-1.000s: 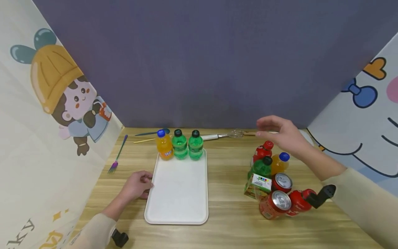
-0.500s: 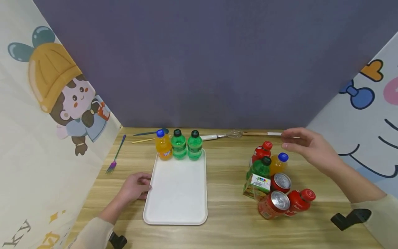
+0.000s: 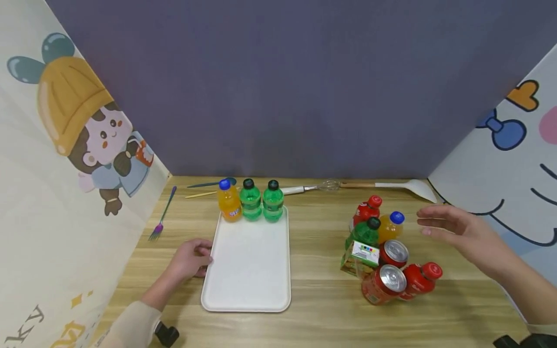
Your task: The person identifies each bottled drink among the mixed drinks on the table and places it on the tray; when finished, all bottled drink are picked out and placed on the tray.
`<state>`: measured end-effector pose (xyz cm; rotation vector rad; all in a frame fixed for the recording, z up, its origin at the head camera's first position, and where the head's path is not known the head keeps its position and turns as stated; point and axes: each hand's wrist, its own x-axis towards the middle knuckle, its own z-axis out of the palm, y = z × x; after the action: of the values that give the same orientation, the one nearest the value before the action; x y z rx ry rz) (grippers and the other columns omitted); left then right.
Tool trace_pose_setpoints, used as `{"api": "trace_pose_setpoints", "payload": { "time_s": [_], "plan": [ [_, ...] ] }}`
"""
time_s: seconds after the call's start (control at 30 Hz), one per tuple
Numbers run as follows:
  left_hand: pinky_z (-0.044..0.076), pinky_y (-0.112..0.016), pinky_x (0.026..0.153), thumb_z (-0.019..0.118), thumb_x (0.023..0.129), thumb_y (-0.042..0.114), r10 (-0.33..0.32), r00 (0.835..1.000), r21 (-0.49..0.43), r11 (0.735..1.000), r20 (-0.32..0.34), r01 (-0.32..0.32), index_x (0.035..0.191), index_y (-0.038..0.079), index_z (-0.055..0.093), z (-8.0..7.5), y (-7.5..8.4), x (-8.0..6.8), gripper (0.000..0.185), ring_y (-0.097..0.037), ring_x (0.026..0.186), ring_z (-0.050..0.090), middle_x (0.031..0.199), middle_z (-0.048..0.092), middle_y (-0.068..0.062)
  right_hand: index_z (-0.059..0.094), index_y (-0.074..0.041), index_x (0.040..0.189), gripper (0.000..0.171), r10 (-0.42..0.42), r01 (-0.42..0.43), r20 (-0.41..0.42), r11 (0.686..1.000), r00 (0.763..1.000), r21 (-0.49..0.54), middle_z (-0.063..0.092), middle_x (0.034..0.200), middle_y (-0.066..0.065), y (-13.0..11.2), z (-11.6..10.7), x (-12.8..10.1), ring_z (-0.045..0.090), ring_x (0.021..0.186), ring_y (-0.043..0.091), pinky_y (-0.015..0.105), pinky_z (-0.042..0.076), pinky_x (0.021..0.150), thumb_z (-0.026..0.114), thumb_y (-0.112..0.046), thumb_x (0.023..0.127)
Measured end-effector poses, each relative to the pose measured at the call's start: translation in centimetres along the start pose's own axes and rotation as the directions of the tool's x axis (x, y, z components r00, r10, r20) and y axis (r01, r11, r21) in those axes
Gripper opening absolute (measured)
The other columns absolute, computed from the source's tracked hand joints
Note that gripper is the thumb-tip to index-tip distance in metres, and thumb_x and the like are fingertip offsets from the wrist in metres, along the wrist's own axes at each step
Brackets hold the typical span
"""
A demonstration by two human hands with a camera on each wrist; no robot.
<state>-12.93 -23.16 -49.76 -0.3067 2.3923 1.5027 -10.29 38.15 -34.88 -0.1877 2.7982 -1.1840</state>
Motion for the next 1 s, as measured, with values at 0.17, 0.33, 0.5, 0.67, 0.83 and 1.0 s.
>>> {"api": "trace_pose_setpoints", "payload": {
  "time_s": [0.17,0.33,0.5,0.67,0.83,1.0],
  "plan": [
    [0.066,-0.037,0.06,0.068,0.089,-0.009,0.015,1.0,0.018,1.0,-0.002,-0.015,0.133,-0.008,0.057,0.1,0.3,0.1,0.045,-0.022,0.079,0.064,0.105,0.062,-0.018,0.053,-0.015,0.144,0.047,0.023,-0.022,0.019,0.999,1.0,-0.042,0.061,0.129,-0.024,1.5,0.2,-1.5,0.058,0.109,-0.015,0.012,0.055,0.077,0.067,-0.03,0.101],
    [0.066,-0.038,0.06,0.068,0.088,-0.01,0.02,1.0,0.028,0.999,-0.008,-0.019,0.132,-0.008,0.057,0.1,0.3,0.1,0.045,-0.022,0.079,0.065,0.104,0.062,-0.018,0.05,-0.013,0.146,0.051,0.012,-0.012,0.039,1.0,0.999,-0.019,0.059,0.13,-0.026,3.1,0.9,-2.7,0.057,0.111,-0.014,0.015,0.057,0.078,0.068,-0.024,0.1],
    [0.066,-0.038,0.061,0.068,0.088,-0.01,0.011,1.0,0.033,0.999,-0.014,-0.01,0.131,-0.008,0.058,0.1,-0.1,0.0,0.045,-0.022,0.077,0.065,0.105,0.062,-0.018,0.045,-0.008,0.15,0.052,-0.049,0.043,0.091,0.997,0.995,0.068,0.057,0.136,-0.023,4.1,1.7,-3.7,0.057,0.116,-0.011,0.021,0.061,0.08,0.064,-0.009,0.101],
    [0.066,-0.038,0.061,0.068,0.088,-0.009,0.016,1.0,0.032,0.999,-0.016,-0.015,0.132,-0.007,0.058,0.2,-0.2,0.0,0.045,-0.021,0.077,0.065,0.104,0.062,-0.017,0.045,-0.005,0.149,0.054,-0.083,0.07,0.103,0.989,0.991,0.127,0.058,0.137,-0.021,5.0,2.2,-4.5,0.056,0.119,-0.01,0.023,0.062,0.083,0.063,-0.001,0.099],
    [0.066,-0.037,0.058,0.068,0.088,-0.01,0.018,1.0,0.03,0.999,-0.021,-0.017,0.131,-0.008,0.059,0.3,-0.1,0.0,0.045,-0.021,0.076,0.065,0.102,0.061,-0.016,0.046,-0.006,0.148,0.053,-0.059,0.036,0.124,0.983,0.99,0.182,0.058,0.137,-0.021,5.6,2.9,-4.8,0.055,0.119,-0.011,0.026,0.064,0.083,0.064,-0.001,0.099],
    [0.066,-0.037,0.057,0.068,0.088,-0.011,0.024,0.999,0.035,0.999,-0.023,-0.024,0.131,-0.009,0.059,0.2,0.0,-0.1,0.044,-0.021,0.075,0.065,0.1,0.061,-0.016,0.043,-0.001,0.147,0.051,-0.067,0.026,0.149,0.964,0.986,0.263,0.058,0.138,-0.02,6.1,3.3,-5.1,0.06,0.119,-0.004,0.03,0.065,0.084,0.061,0.003,0.099]
  ]
}}
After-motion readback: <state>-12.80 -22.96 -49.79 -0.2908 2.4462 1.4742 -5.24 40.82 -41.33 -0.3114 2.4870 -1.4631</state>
